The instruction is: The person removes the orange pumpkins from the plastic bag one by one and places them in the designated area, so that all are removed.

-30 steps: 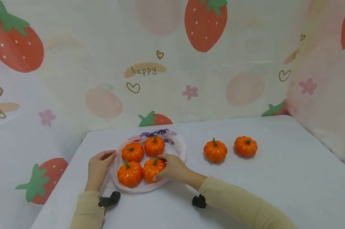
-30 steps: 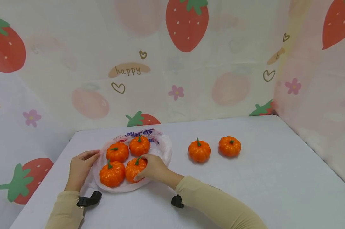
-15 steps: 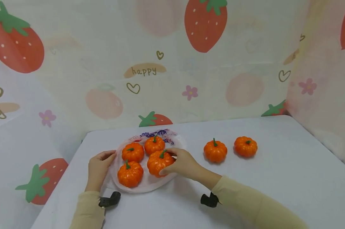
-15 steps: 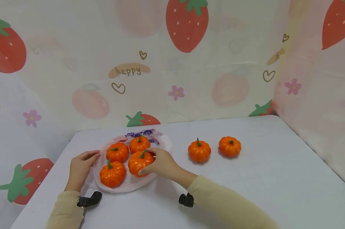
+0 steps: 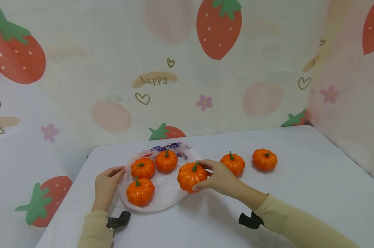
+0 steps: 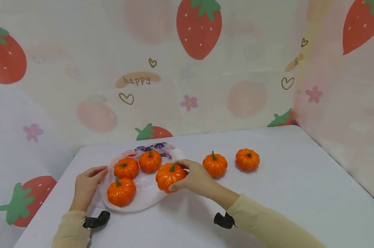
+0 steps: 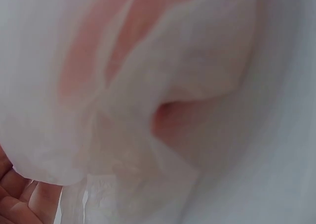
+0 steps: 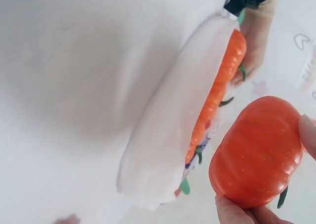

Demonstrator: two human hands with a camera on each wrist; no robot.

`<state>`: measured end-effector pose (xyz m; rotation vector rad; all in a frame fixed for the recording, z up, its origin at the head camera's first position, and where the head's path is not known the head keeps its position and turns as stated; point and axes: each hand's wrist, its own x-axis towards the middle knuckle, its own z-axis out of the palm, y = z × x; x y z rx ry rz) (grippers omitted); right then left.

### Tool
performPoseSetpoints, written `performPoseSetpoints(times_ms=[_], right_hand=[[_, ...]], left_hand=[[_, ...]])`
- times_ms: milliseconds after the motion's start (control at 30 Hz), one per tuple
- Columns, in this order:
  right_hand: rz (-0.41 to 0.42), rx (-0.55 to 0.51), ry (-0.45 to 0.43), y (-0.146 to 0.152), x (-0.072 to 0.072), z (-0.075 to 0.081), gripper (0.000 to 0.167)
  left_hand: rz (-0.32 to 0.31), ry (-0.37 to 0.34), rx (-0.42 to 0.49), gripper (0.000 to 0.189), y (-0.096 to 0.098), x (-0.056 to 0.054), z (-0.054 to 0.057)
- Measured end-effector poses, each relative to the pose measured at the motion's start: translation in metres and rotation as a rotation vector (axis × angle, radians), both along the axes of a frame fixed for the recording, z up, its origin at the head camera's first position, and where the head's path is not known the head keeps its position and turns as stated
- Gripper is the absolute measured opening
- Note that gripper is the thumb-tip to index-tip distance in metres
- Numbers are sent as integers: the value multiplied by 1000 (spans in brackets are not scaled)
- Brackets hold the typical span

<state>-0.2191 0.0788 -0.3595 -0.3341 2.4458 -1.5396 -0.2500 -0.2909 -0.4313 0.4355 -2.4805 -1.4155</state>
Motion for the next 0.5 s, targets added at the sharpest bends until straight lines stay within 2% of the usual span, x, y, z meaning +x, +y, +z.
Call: performPoseSetpoints(times_ms=[300,500], right_hand=[[5,-7,8,23,-3,4,78],[-50,87,13,43,4,1,79]], left_hand=[[-11,30,13,38,-1,-2,5],[5,8,16,38,0,1,2]])
